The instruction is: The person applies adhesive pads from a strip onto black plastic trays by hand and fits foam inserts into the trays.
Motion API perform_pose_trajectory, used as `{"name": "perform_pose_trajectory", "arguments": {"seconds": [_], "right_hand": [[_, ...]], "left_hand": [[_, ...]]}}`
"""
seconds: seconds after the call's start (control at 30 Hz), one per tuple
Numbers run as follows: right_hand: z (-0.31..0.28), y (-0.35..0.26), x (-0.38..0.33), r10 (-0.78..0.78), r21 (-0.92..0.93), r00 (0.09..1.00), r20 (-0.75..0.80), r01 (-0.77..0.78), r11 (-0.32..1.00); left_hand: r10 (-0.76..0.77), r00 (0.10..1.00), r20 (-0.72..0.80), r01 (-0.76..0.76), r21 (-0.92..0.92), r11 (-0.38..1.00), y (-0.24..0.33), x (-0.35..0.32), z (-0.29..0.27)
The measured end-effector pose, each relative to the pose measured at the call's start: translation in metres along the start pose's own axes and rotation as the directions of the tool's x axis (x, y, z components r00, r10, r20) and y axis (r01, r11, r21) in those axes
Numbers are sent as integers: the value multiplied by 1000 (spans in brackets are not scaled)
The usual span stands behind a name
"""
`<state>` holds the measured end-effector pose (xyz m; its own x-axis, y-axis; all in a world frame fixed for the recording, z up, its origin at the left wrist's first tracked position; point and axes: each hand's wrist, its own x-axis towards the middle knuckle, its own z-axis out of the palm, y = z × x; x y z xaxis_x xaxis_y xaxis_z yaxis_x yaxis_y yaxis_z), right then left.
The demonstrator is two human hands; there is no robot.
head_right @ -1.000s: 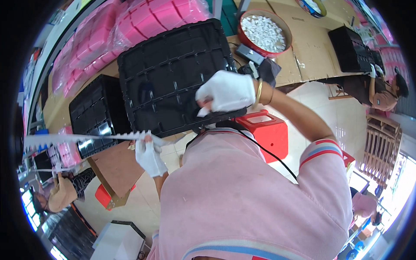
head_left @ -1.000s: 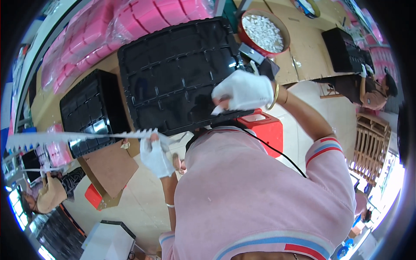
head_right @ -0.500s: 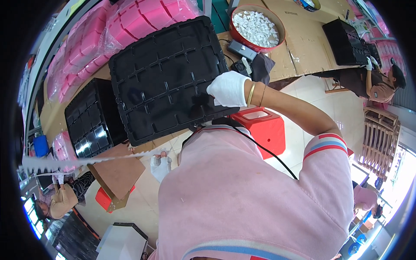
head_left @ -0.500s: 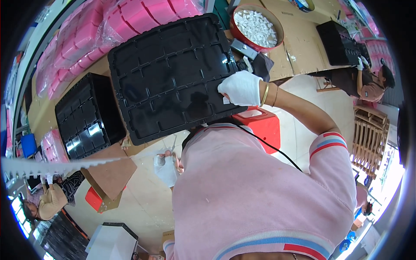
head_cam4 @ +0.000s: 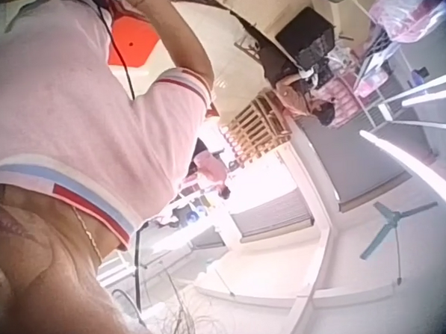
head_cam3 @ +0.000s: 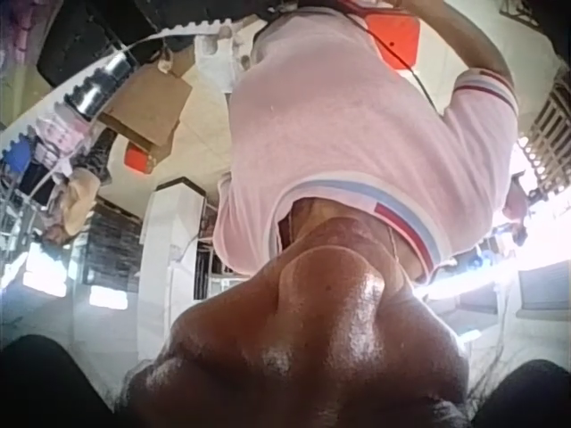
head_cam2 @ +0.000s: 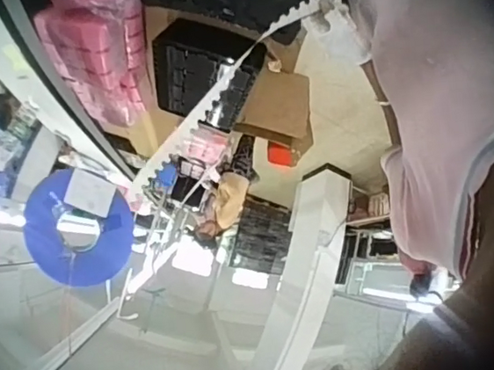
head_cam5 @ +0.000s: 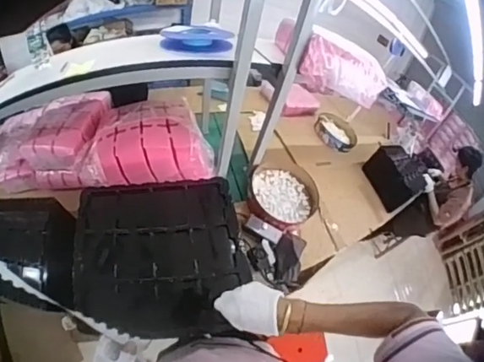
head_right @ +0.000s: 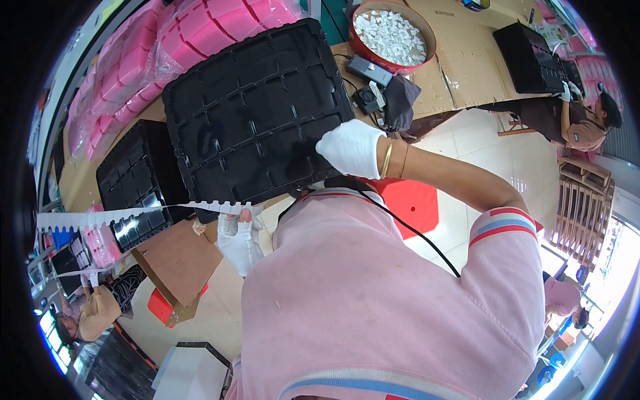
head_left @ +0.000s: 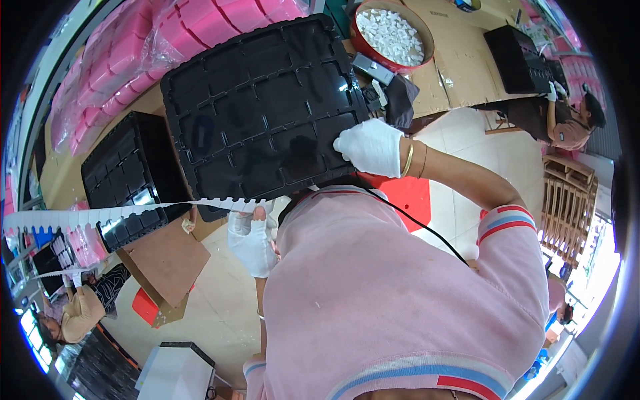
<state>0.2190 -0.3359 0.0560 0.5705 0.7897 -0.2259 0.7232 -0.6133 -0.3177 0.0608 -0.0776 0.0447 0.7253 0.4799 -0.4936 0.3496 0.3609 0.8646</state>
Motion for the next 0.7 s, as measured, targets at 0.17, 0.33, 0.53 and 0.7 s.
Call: {"name": "perform_pose_trajectory", "arguments": {"seconds": [0.17,0.33,0.53,0.7], "right_hand": [[-10,5,0,43,80,998,-35,-40,996],[-22,7,0,-8,124,1000,-9,9,992],[-7,14,-4,-102,149,993,-59,109,983],[-10,12,4,-77,156,996,-52,85,984]], "left_hand": [[104,994,45,-101,-51,994,4,7,3],[78,996,47,-79,17,997,14,10,4],[42,998,39,-44,47,998,9,21,7],[106,992,-70,-102,55,993,-2,31,12]]}}
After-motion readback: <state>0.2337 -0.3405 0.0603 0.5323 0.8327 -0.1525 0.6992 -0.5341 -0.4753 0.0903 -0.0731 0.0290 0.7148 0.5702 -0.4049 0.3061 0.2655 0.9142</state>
